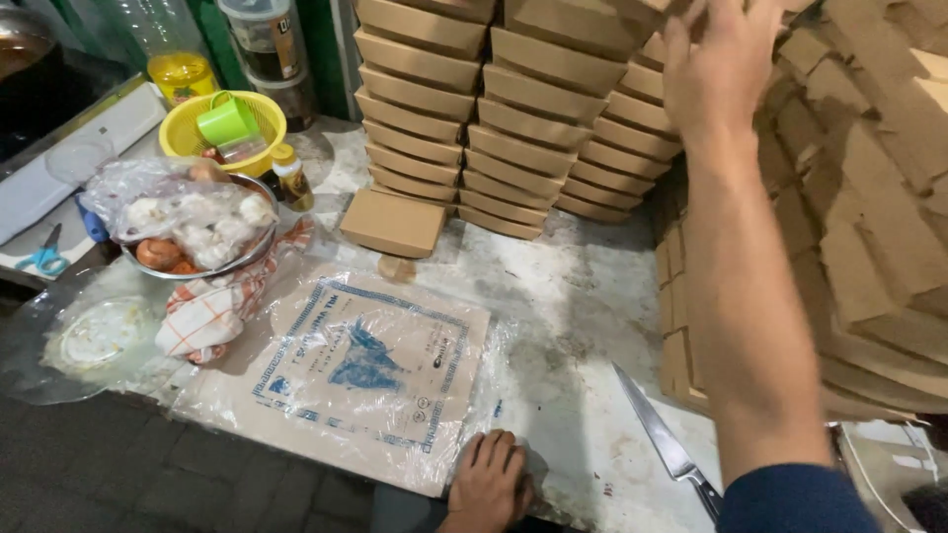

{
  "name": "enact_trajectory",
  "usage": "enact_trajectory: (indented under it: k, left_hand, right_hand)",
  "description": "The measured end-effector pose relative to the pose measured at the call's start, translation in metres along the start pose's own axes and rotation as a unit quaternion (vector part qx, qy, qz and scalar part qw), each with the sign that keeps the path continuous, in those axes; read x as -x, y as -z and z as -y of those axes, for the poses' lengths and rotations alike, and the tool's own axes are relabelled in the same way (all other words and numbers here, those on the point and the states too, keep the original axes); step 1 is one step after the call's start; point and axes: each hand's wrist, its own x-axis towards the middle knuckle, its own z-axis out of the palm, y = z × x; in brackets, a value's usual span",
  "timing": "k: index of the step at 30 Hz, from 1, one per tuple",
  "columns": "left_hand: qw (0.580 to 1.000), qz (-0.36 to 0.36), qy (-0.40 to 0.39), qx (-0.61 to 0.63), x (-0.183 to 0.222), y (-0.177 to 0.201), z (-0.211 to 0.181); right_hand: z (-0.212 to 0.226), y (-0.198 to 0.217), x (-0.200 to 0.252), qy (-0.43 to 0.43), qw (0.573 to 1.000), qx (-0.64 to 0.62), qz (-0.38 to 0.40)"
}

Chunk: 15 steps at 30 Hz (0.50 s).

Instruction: Assembling cardboard boxes and inserting paper liners for food packaging.

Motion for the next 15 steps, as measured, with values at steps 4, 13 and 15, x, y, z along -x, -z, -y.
enact_trajectory:
  k: [4, 13, 15]
  left_hand:
    - [0.999, -0.040, 0.010, -0.016, 0.004, -0.001, -0.006]
    - [0.988, -0.054, 0.057, 0.136, -0.027, 0.050, 0.004]
    - [0.991, -0.070, -0.024, 0.112, -0.040, 0.054, 0.008]
  right_hand:
    - [0.096, 0.068, 0.090, -0.147, 0.988, -0.047, -0.002]
    - [0.208, 0.133, 0.371, -0.223, 0.956, -0.056, 0.181]
    - [0.223, 0.145, 0.388, -0.222, 0.954, -0.041, 0.197]
